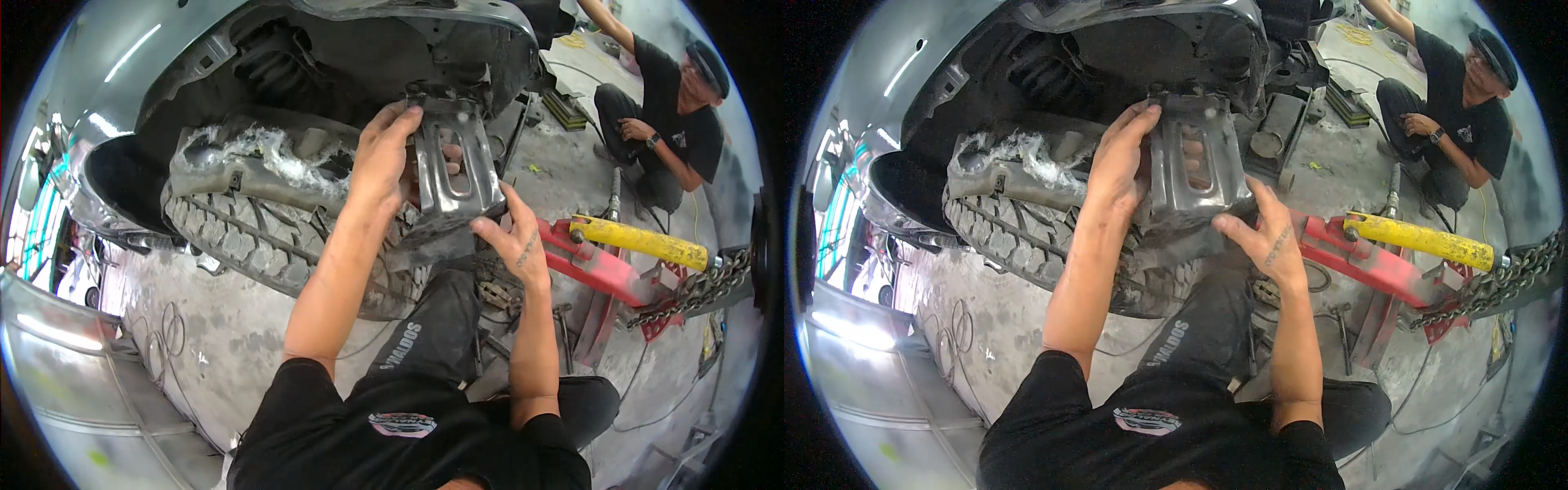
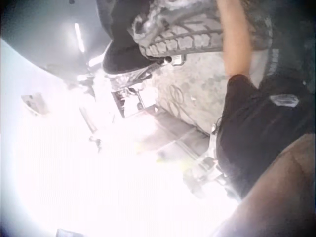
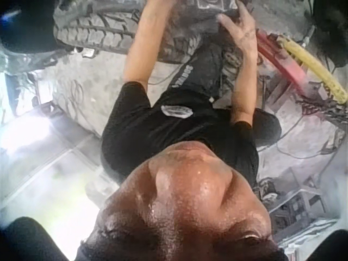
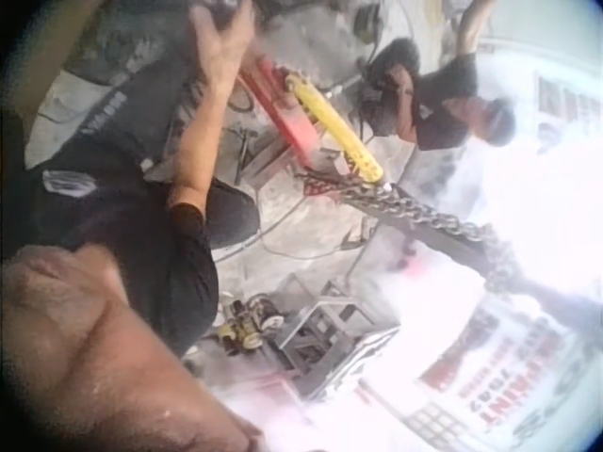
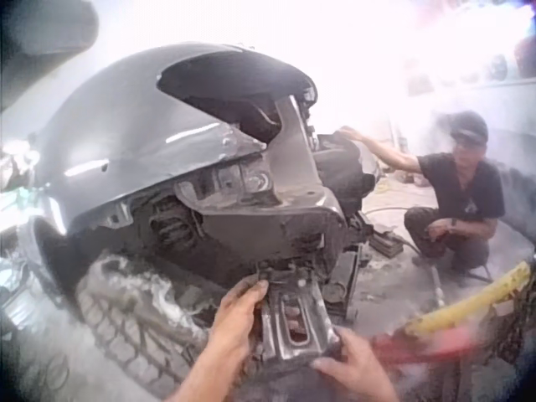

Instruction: The person hammers the interior sheet metal of a car's wheel well using a hammer, then fits a metal bracket onto the frame and attaches it.

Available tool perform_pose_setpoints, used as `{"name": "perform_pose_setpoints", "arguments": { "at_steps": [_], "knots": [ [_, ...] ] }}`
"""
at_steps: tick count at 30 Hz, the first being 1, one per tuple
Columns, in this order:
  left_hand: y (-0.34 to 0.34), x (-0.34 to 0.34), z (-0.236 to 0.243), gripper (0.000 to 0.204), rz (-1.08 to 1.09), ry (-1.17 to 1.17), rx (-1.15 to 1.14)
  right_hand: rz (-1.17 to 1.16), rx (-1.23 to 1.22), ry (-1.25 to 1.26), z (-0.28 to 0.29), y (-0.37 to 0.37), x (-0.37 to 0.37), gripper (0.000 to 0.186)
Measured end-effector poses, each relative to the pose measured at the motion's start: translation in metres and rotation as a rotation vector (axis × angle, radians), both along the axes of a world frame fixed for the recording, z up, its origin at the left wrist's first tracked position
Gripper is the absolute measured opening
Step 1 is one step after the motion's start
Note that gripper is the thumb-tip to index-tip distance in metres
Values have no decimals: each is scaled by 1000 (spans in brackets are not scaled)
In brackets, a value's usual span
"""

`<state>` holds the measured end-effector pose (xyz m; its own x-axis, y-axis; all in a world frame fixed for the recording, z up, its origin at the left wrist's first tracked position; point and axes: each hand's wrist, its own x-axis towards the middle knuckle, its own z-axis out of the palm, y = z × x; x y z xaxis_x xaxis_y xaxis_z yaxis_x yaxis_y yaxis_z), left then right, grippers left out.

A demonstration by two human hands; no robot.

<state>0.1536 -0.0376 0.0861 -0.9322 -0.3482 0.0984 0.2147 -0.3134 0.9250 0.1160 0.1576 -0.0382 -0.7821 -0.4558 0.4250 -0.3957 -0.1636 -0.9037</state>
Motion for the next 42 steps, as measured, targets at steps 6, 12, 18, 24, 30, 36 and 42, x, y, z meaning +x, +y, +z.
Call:
{"name": "perform_pose_setpoints", "arguments": {
  "at_steps": [6, 12, 18, 24, 30, 36, 42],
  "knots": [
    [1, -30, 6, 34, -92, -58, -76, 39, -386, -295, -23, -27, -18, 36],
    [-7, -47, 30, 43, -221, -153, -519, 149, -782, -532, -14, -56, -5, 21],
    [-1, -81, 17, 52, -219, 60, -808, 353, -1021, -684, -11, -70, -4, 41],
    [5, -109, -20, 55, -267, 185, -557, 343, -1044, -687, -4, -78, -7, 38],
    [-1, -128, -37, 55, -296, 179, -365, 332, -966, -625, 0, -85, -7, 40],
    [7, -124, -50, 57, -326, 293, -250, 311, -873, -552, -3, -82, 3, 43],
    [-7, -131, -54, 55, -290, 283, -391, 292, -871, -566, -4, -87, 8, 49]
  ]
}}
